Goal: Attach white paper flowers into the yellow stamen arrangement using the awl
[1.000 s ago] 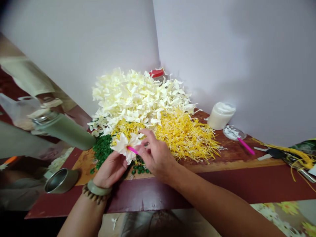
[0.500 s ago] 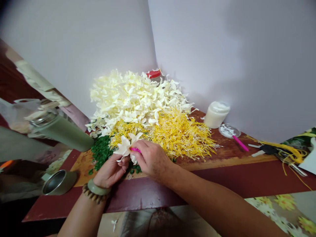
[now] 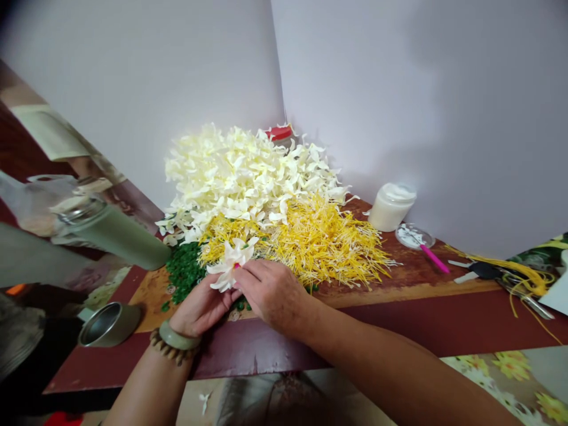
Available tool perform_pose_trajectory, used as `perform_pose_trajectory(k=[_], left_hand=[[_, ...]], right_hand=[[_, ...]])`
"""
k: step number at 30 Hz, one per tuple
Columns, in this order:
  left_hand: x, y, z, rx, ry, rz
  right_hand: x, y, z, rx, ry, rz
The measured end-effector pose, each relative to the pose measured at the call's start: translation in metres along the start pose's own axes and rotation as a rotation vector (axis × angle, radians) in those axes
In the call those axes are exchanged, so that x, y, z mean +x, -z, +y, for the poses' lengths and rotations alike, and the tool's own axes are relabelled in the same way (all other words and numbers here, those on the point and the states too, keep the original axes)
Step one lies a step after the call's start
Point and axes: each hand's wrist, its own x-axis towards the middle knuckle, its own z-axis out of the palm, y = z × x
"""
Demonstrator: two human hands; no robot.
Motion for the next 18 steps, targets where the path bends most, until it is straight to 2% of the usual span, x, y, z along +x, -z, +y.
perform_pose_trajectory(k=[4, 7, 14, 18], left_hand=[[0.0009, 0.002, -0.0005, 0.013, 0.008, -0.001], [0.0016, 0.0045, -0.0016, 0.035, -0.015, 0.045], [0.0025, 0.0034, -0.0035, 0.039, -0.187, 0.167], [0.0018, -0.0009, -0.0026, 0.016, -0.178, 0.114]], right_hand=[[-0.0002, -0.0028, 0.0006, -0.037, 0.053, -0.004], [0.0003, -0.0034, 0.0017, -0.049, 0.056, 0.026], [0.0005, -0.0008, 0.005, -0.133, 0.037, 0.131], [-0.0003, -0.001, 0.0043, -0.17, 0.052, 0.117]])
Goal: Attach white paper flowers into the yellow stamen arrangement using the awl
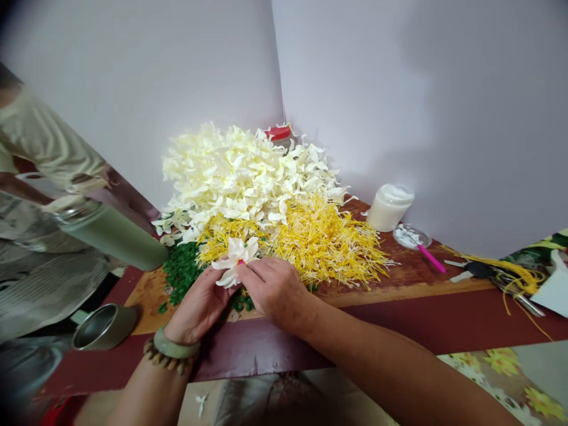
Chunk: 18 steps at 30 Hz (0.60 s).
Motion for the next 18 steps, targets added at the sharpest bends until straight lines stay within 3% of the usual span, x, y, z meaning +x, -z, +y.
perform_pose_trajectory(k=[3, 7, 11, 18], left_hand=[[-0.002, -0.003, 0.002, -0.028, 0.048, -0.05], [-0.003, -0.006, 0.003, -0.059, 0.077, -0.019], [-0.003, -0.009, 0.003, -0.081, 0.052, 0.011], [-0.006, -0.006, -0.002, -0.117, -0.005, -0.098]], right_hand=[[0.0, -0.001, -0.001, -0.006, 0.028, -0.036], [0.0, -0.004, -0.002, -0.014, 0.075, -0.058], [-0.002, -0.007, -0.002, -0.063, 0.135, -0.02], [-0.006, -0.011, -0.004, -0.096, 0.22, 0.067]])
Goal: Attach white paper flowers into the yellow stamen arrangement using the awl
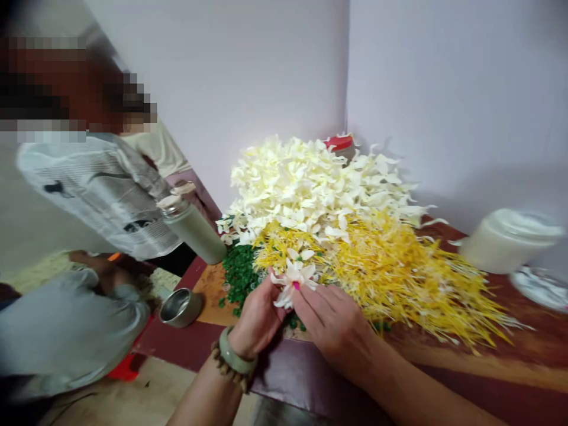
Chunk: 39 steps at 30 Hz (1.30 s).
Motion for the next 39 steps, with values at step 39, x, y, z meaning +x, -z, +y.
perform_pose_trajectory(k=[39], left_hand=[[0.007, 0.016, 0.009, 0.238, -0.094, 0.149]], right_hand=[[0.022, 0.042, 0.006, 0.328, -0.403, 0.302]])
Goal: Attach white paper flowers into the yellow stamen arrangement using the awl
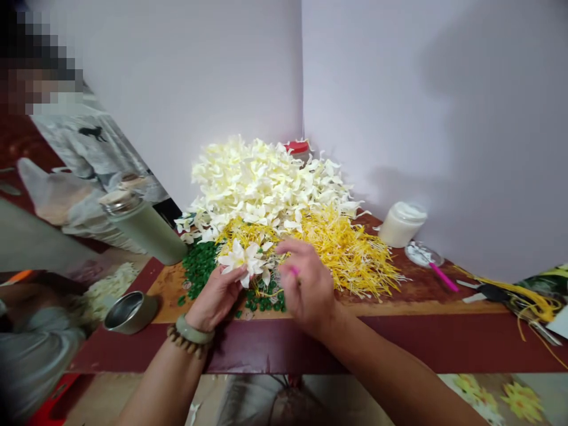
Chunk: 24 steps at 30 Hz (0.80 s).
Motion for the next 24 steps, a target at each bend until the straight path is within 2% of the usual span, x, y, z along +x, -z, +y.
perform_pose_trajectory(k=[1, 3, 5, 12, 15, 17, 20, 22, 24], left_hand=[[-0.002, -0.001, 0.003, -0.071, 0.033, -0.036], [-0.006, -0.003, 0.009, -0.201, 0.088, -0.111], [-0.009, -0.005, 0.013, -0.271, 0.119, -0.166], [-0.011, -0.008, 0.015, -0.349, 0.248, -0.272], [-0.014, -0.007, 0.014, -0.353, 0.302, -0.33], [-0.015, -0.006, 0.015, -0.337, 0.339, -0.366], [-0.017, -0.004, 0.017, -0.268, 0.381, -0.41], [-0.019, -0.003, 0.018, -0.195, 0.372, -0.391], [-0.02, -0.004, 0.018, -0.119, 0.29, -0.29]], right_hand=[[0.003, 0.001, 0.004, 0.064, -0.198, 0.022], [0.008, 0.001, 0.012, 0.181, -0.492, -0.055], [0.009, -0.001, 0.019, 0.218, -0.594, -0.206], [0.005, -0.017, 0.011, -0.006, -0.528, -0.506], [0.002, -0.022, 0.007, -0.039, -0.489, -0.526], [0.001, -0.019, 0.004, -0.031, -0.516, -0.512], [-0.001, 0.007, -0.003, 0.004, -0.639, -0.486], [-0.007, 0.041, -0.012, 0.054, -0.748, -0.445], [-0.021, 0.085, -0.02, 0.165, -0.878, -0.436]])
